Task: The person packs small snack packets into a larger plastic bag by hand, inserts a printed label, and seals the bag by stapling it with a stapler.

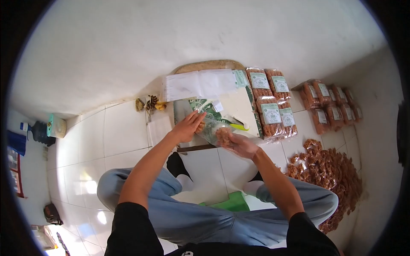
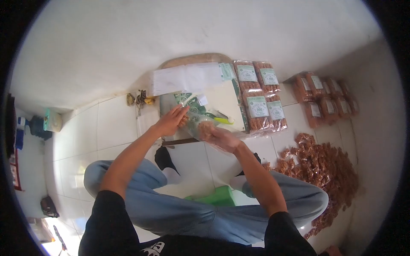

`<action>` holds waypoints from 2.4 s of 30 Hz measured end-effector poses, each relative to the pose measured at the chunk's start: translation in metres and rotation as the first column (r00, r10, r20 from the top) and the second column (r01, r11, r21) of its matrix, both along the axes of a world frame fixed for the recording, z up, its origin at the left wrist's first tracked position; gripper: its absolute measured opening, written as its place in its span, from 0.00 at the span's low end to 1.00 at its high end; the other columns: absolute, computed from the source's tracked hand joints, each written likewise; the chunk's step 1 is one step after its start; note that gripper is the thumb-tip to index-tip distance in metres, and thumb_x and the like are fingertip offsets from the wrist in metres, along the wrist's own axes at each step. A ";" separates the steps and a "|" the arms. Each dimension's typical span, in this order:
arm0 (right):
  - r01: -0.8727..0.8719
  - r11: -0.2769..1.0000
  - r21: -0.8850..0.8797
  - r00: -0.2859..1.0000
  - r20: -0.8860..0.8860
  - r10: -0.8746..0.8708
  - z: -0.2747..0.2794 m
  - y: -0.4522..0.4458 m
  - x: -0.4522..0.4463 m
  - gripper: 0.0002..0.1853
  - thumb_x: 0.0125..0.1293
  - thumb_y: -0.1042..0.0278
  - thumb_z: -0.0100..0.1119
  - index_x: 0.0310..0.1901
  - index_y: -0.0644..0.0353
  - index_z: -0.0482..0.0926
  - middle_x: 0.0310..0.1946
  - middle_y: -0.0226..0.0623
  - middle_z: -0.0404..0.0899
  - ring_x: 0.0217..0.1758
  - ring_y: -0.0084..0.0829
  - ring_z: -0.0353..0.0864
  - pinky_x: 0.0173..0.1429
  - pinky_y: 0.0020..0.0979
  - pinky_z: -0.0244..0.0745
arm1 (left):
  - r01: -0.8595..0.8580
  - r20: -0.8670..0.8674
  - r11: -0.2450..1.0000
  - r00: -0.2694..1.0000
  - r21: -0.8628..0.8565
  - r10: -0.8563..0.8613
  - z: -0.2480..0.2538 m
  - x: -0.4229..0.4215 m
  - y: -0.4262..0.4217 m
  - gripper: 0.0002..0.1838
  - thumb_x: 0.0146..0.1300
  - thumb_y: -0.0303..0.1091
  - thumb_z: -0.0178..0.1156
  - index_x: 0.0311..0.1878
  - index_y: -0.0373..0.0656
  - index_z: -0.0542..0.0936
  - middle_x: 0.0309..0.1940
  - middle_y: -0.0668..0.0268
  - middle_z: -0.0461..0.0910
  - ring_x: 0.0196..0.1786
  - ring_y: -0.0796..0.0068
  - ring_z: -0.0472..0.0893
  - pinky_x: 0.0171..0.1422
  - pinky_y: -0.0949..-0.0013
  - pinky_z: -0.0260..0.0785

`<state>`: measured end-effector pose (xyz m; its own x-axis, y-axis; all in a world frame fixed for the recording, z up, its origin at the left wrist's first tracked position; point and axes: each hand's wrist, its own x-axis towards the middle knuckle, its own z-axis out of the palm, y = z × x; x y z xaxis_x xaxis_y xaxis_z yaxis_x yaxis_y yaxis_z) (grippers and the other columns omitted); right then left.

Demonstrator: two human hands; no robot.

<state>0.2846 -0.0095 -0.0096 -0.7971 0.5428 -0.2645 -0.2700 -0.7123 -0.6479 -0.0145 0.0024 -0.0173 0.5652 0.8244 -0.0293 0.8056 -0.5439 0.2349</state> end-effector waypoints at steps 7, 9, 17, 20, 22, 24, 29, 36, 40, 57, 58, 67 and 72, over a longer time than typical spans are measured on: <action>0.257 0.966 0.004 0.962 0.091 -0.256 -0.028 0.016 -0.048 0.24 0.77 0.57 0.48 0.66 0.65 0.66 0.60 0.35 0.74 0.61 0.29 0.75 0.67 0.29 0.72 | 0.031 0.029 0.995 0.999 0.093 -0.033 -0.005 -0.001 -0.004 0.51 0.53 0.20 0.58 0.77 0.34 0.41 0.70 0.49 0.59 0.73 0.50 0.58 0.77 0.58 0.51; 0.315 0.949 0.009 0.946 0.080 -0.315 -0.031 0.015 -0.055 0.23 0.76 0.56 0.50 0.64 0.63 0.70 0.55 0.32 0.76 0.57 0.26 0.76 0.65 0.30 0.71 | 0.044 0.046 0.992 0.998 0.118 -0.050 0.001 0.002 -0.006 0.48 0.54 0.19 0.57 0.76 0.30 0.43 0.66 0.47 0.62 0.69 0.48 0.62 0.75 0.57 0.55; 0.574 0.819 0.018 0.785 0.271 -0.556 -0.056 0.025 -0.085 0.17 0.73 0.59 0.55 0.54 0.63 0.76 0.44 0.33 0.80 0.43 0.25 0.80 0.49 0.30 0.78 | -0.010 0.097 0.993 0.995 0.120 -0.002 -0.002 0.003 -0.007 0.52 0.49 0.19 0.57 0.77 0.31 0.39 0.62 0.48 0.64 0.68 0.51 0.63 0.75 0.60 0.54; 0.572 0.820 0.026 0.785 0.272 -0.556 -0.057 0.029 -0.083 0.12 0.72 0.61 0.58 0.48 0.60 0.77 0.43 0.35 0.79 0.41 0.24 0.79 0.46 0.27 0.79 | -0.042 0.112 0.994 0.993 0.098 0.031 -0.002 0.003 -0.008 0.52 0.49 0.18 0.55 0.76 0.30 0.38 0.64 0.45 0.62 0.69 0.50 0.63 0.75 0.58 0.54; 0.537 0.835 0.116 0.798 0.251 -0.548 -0.042 0.024 -0.080 0.12 0.70 0.66 0.59 0.51 0.61 0.76 0.43 0.36 0.79 0.43 0.25 0.80 0.46 0.27 0.78 | -0.063 0.124 0.994 0.991 0.084 0.052 -0.004 0.002 -0.008 0.52 0.49 0.18 0.55 0.76 0.30 0.37 0.65 0.44 0.61 0.69 0.49 0.62 0.76 0.58 0.54; 0.563 0.818 0.118 0.806 0.140 -0.575 -0.031 0.013 -0.077 0.13 0.70 0.67 0.60 0.52 0.62 0.75 0.43 0.36 0.79 0.44 0.25 0.80 0.48 0.28 0.78 | -0.077 0.239 0.996 0.969 0.053 0.062 -0.008 0.001 -0.007 0.51 0.52 0.14 0.53 0.77 0.34 0.36 0.68 0.44 0.59 0.70 0.45 0.61 0.75 0.55 0.55; 0.610 0.778 0.150 0.788 -0.021 -0.615 -0.038 0.010 -0.076 0.17 0.69 0.69 0.61 0.55 0.66 0.71 0.37 0.36 0.80 0.39 0.27 0.82 0.44 0.30 0.80 | -0.041 0.193 0.995 0.981 0.096 0.021 -0.014 0.000 -0.007 0.54 0.50 0.17 0.54 0.76 0.31 0.33 0.71 0.42 0.55 0.73 0.47 0.59 0.77 0.55 0.51; 0.414 0.755 0.509 0.508 0.559 -0.655 -0.025 0.023 -0.090 0.14 0.66 0.69 0.62 0.50 0.64 0.78 0.29 0.39 0.83 0.29 0.30 0.85 0.32 0.29 0.80 | -0.050 0.206 0.997 0.978 0.057 0.037 -0.011 -0.002 -0.010 0.55 0.51 0.19 0.56 0.76 0.32 0.31 0.78 0.45 0.40 0.78 0.46 0.50 0.80 0.55 0.47; 0.184 0.572 0.800 0.483 0.433 -0.761 -0.055 0.026 -0.082 0.13 0.63 0.69 0.64 0.47 0.64 0.81 0.32 0.39 0.83 0.37 0.32 0.85 0.39 0.32 0.80 | -0.186 0.452 0.981 0.872 -0.050 0.189 0.000 0.010 -0.019 0.51 0.57 0.23 0.56 0.76 0.33 0.32 0.78 0.45 0.39 0.79 0.47 0.47 0.81 0.57 0.44; -0.198 0.165 0.966 0.658 0.256 -0.708 -0.031 0.033 -0.071 0.17 0.65 0.72 0.56 0.56 0.62 0.73 0.34 0.55 0.76 0.38 0.56 0.76 0.38 0.47 0.71 | -0.780 0.709 0.624 0.409 -0.056 0.575 -0.047 0.042 0.006 0.38 0.73 0.35 0.51 0.76 0.33 0.42 0.66 0.42 0.63 0.60 0.47 0.74 0.60 0.59 0.70; -0.171 0.172 0.970 0.654 0.243 -0.717 -0.025 0.036 -0.073 0.16 0.66 0.72 0.55 0.55 0.62 0.73 0.34 0.56 0.77 0.39 0.56 0.77 0.38 0.47 0.70 | -0.781 0.707 0.622 0.408 -0.058 0.578 -0.047 0.041 0.005 0.38 0.73 0.35 0.51 0.76 0.33 0.42 0.66 0.42 0.63 0.60 0.47 0.74 0.60 0.59 0.70; -0.100 0.135 0.986 0.779 0.162 -0.606 -0.044 0.045 -0.065 0.16 0.72 0.67 0.50 0.57 0.63 0.72 0.38 0.57 0.79 0.43 0.57 0.78 0.45 0.43 0.74 | -0.662 0.719 0.693 0.331 -0.286 0.612 -0.032 0.038 0.001 0.41 0.74 0.37 0.51 0.77 0.37 0.37 0.70 0.44 0.58 0.60 0.51 0.71 0.58 0.61 0.69; 0.186 0.495 0.849 0.774 0.184 -0.606 -0.110 0.056 -0.090 0.16 0.72 0.64 0.54 0.57 0.60 0.73 0.37 0.43 0.82 0.40 0.45 0.82 0.42 0.40 0.75 | -0.604 0.744 0.761 0.390 -0.237 0.542 -0.035 0.035 0.000 0.42 0.74 0.37 0.52 0.77 0.37 0.36 0.70 0.44 0.58 0.54 0.56 0.72 0.55 0.64 0.69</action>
